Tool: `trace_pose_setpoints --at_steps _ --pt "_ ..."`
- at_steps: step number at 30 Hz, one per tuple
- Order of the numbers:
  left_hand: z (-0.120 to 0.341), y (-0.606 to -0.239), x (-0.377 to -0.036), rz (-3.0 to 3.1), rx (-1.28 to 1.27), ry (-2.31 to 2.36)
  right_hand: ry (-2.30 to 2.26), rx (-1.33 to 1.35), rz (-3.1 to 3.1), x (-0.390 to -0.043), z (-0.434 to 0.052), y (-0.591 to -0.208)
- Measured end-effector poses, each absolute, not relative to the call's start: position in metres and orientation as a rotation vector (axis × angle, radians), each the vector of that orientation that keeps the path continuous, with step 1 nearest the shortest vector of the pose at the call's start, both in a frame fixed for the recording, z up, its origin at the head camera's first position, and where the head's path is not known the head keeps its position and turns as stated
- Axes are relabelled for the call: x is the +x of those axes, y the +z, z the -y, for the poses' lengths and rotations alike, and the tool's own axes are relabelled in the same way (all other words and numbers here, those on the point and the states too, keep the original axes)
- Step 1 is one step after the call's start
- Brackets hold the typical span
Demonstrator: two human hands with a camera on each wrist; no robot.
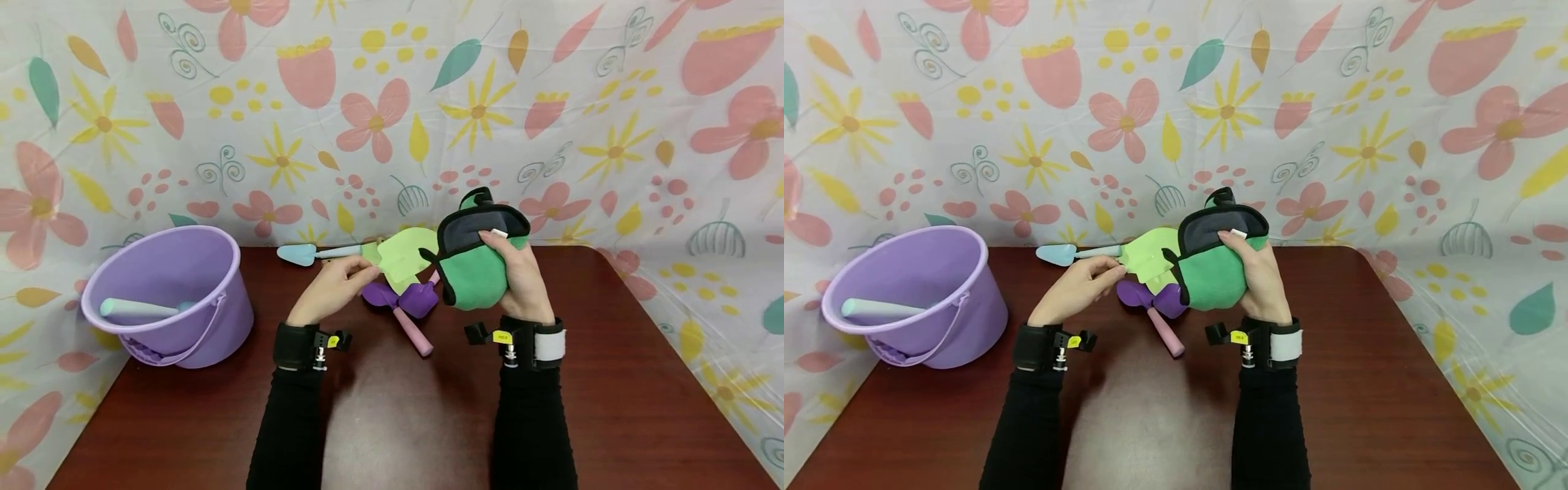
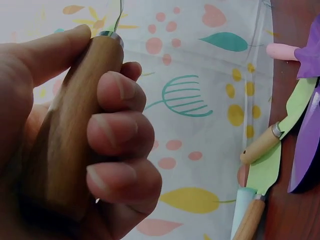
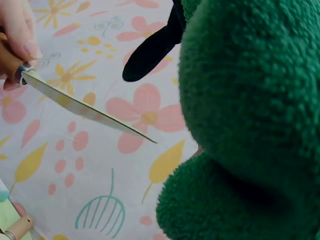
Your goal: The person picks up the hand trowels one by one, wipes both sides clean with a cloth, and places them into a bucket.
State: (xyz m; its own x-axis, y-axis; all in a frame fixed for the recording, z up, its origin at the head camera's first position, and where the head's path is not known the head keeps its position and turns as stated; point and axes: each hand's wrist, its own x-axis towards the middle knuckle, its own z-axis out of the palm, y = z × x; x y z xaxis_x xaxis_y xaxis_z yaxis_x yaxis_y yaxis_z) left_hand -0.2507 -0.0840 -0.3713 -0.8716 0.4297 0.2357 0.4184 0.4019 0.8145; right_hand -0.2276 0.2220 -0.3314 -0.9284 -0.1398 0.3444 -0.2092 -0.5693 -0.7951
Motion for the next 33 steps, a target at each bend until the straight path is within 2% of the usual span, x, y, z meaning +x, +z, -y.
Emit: trace_pose_setpoints --at_steps 7,15,22,26,33 --pt "0.085 -0.376 -0.241 -2.610 0.754 1.534 2.673 0.593 1.561 -0.227 -0.228 -0.332" --pt "0.112 -0.368 -0.230 -2.718 0.617 1.328 2.356 0.317 2.181 -0.221 -0.254 -0.329" --pt "0.168 -0.328 -0.226 -2.890 0.527 0.975 1.806 0.201 2.635 -0.218 -0.279 -0.314" --pt "0.192 -0.298 -0.221 -2.967 0.492 0.793 1.701 0.147 2.711 -0.222 -0.287 -0.315" --pt "0.221 -0.255 -0.217 -2.995 0.463 0.590 1.613 0.170 2.769 -0.233 -0.295 -0.339"
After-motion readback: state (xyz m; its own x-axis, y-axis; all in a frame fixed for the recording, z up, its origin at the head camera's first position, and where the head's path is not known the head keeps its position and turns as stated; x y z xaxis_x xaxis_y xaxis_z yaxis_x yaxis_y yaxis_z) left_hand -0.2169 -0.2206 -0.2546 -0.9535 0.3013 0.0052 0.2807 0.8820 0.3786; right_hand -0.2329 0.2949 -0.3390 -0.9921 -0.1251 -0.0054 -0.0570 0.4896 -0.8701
